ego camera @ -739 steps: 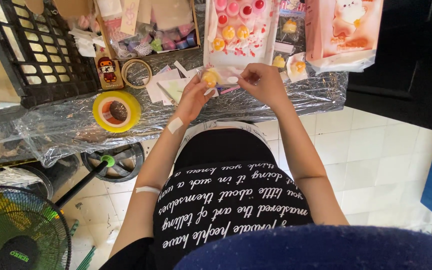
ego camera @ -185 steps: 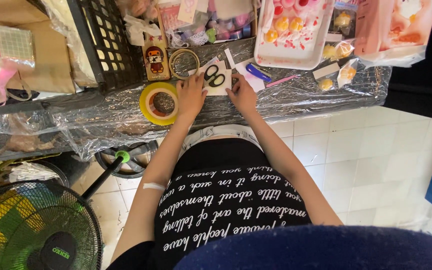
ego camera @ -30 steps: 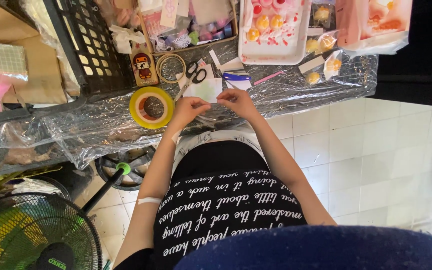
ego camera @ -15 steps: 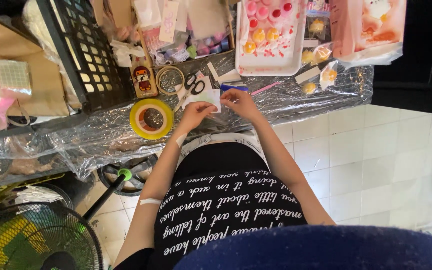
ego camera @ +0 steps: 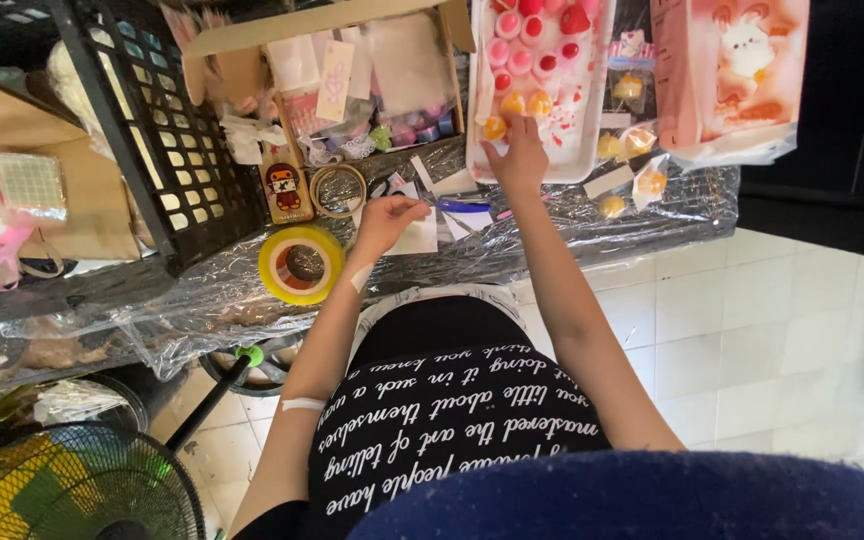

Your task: Labeling small wax candle objects and wrapping them in decorative paper.

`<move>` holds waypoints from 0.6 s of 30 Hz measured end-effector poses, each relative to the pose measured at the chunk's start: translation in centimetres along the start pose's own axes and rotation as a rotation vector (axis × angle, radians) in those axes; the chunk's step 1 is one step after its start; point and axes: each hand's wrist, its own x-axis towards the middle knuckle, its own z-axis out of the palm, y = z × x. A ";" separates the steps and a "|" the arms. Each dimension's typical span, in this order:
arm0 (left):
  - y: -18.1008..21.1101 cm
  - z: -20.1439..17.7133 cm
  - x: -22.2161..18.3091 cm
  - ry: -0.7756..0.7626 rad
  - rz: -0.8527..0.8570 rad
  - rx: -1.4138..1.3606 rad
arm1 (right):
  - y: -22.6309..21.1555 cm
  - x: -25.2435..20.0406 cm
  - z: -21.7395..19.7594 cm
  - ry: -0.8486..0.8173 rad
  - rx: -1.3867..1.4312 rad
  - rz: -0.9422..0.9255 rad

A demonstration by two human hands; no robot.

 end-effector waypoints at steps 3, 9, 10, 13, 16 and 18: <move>-1.3 -0.3 0.2 -0.020 0.012 -0.060 | 0.3 -0.3 1.3 0.167 0.022 -0.077; -1.5 -0.5 -0.8 0.036 0.001 -0.041 | 0.5 -2.1 1.7 0.186 0.224 -0.011; -1.8 -0.5 -0.9 0.035 0.000 -0.042 | 0.3 -2.9 1.6 0.185 0.223 -0.010; -2.0 -0.4 -1.4 0.052 -0.036 -0.092 | -0.5 -5.4 1.2 0.061 0.563 0.090; -1.1 -0.6 -2.7 0.095 0.013 -0.043 | -2.2 -8.0 0.3 -0.327 0.945 0.162; -1.0 -0.7 -3.4 0.089 0.057 -0.111 | -4.0 -9.1 -0.8 -0.544 0.929 0.036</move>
